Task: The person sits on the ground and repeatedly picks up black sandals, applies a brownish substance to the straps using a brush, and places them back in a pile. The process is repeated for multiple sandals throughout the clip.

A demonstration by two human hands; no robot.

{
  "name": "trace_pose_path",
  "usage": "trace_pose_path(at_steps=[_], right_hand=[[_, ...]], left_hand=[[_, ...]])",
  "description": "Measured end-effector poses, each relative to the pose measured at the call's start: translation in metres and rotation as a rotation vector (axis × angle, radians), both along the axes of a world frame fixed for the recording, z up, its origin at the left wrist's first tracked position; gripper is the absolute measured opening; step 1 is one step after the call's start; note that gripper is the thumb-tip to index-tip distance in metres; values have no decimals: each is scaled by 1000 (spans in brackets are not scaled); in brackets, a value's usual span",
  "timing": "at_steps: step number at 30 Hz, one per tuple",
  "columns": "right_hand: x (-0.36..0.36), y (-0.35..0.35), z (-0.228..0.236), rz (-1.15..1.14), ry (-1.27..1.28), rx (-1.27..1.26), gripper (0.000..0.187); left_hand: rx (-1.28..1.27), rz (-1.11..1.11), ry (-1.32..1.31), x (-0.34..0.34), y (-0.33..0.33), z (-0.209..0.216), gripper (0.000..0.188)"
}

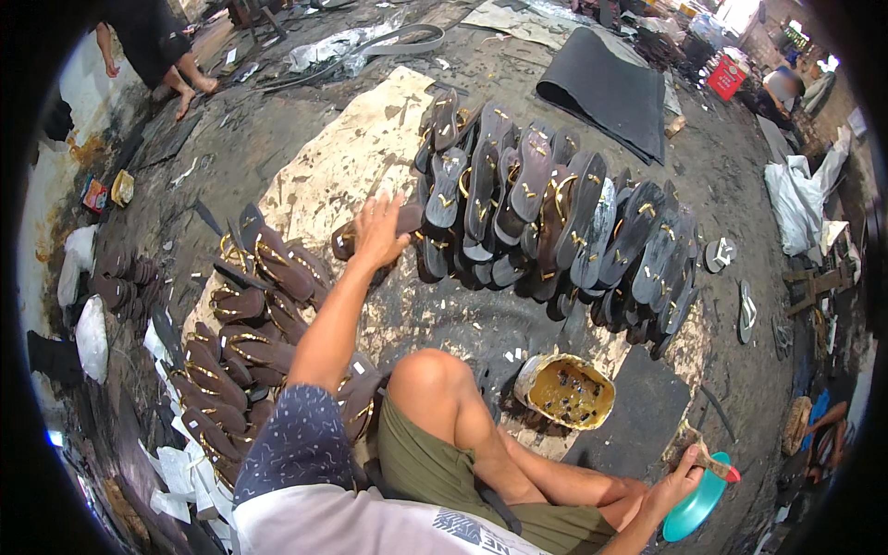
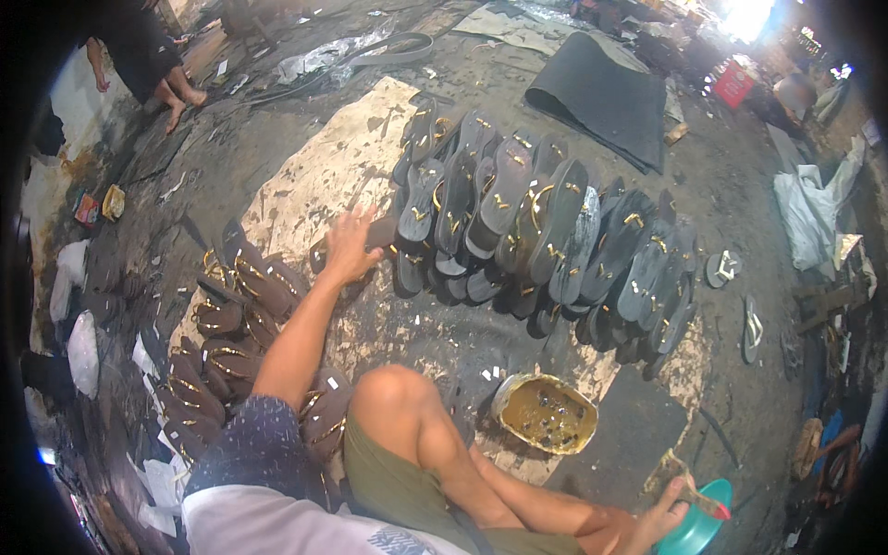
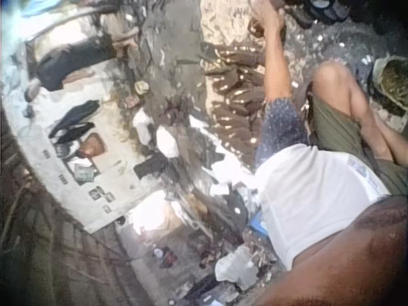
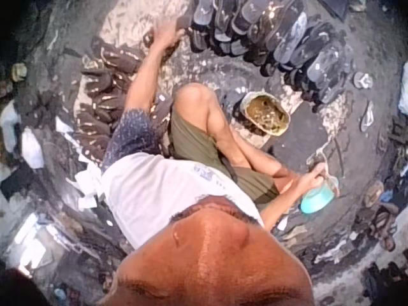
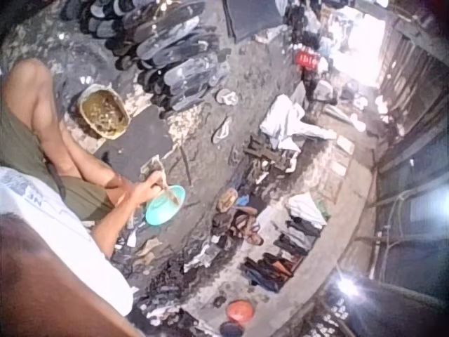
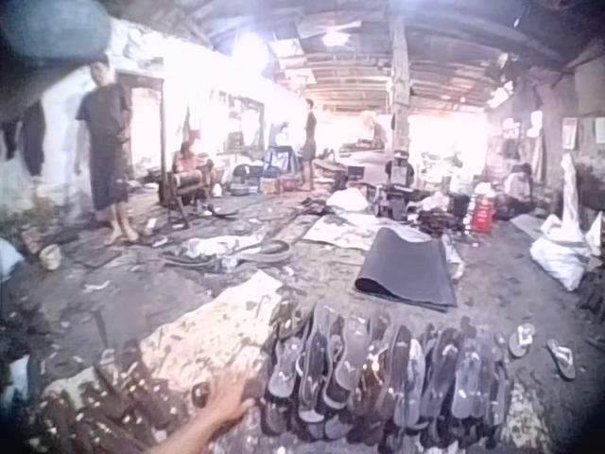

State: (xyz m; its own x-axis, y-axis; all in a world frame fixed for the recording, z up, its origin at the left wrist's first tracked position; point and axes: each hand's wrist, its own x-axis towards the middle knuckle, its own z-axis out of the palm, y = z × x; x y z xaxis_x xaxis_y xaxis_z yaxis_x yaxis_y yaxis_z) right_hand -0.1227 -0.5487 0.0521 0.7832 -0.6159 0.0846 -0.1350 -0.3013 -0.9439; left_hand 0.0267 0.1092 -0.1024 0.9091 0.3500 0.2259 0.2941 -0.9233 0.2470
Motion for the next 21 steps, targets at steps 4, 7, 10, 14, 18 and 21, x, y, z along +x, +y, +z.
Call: trace_pose_path(at_steps=[4, 7, 10, 14, 18, 21], right_hand=[[16, 29, 9, 81, -49, -94, 46], [9, 18, 12, 83, -43, -116, 46], [-1, 2, 6, -52, 35, -118, 47], [5, 18, 2, -53, -11, -29, 48], [16, 37, 4, 67, -70, -11, 48], [11, 12, -8, 97, -53, 9, 50]], left_hand=[[-20, -176, 465, 51, 3, 35, 94], [38, -52, 212, 31, 24, 64, 91], [-140, 39, -138, 9, 65, 86, 77], [-508, 82, -627, 7, 68, 107, 84], [-547, 263, -558, -11, 76, 25, 98], [-374, 185, -323, -32, 62, -43, 97]])
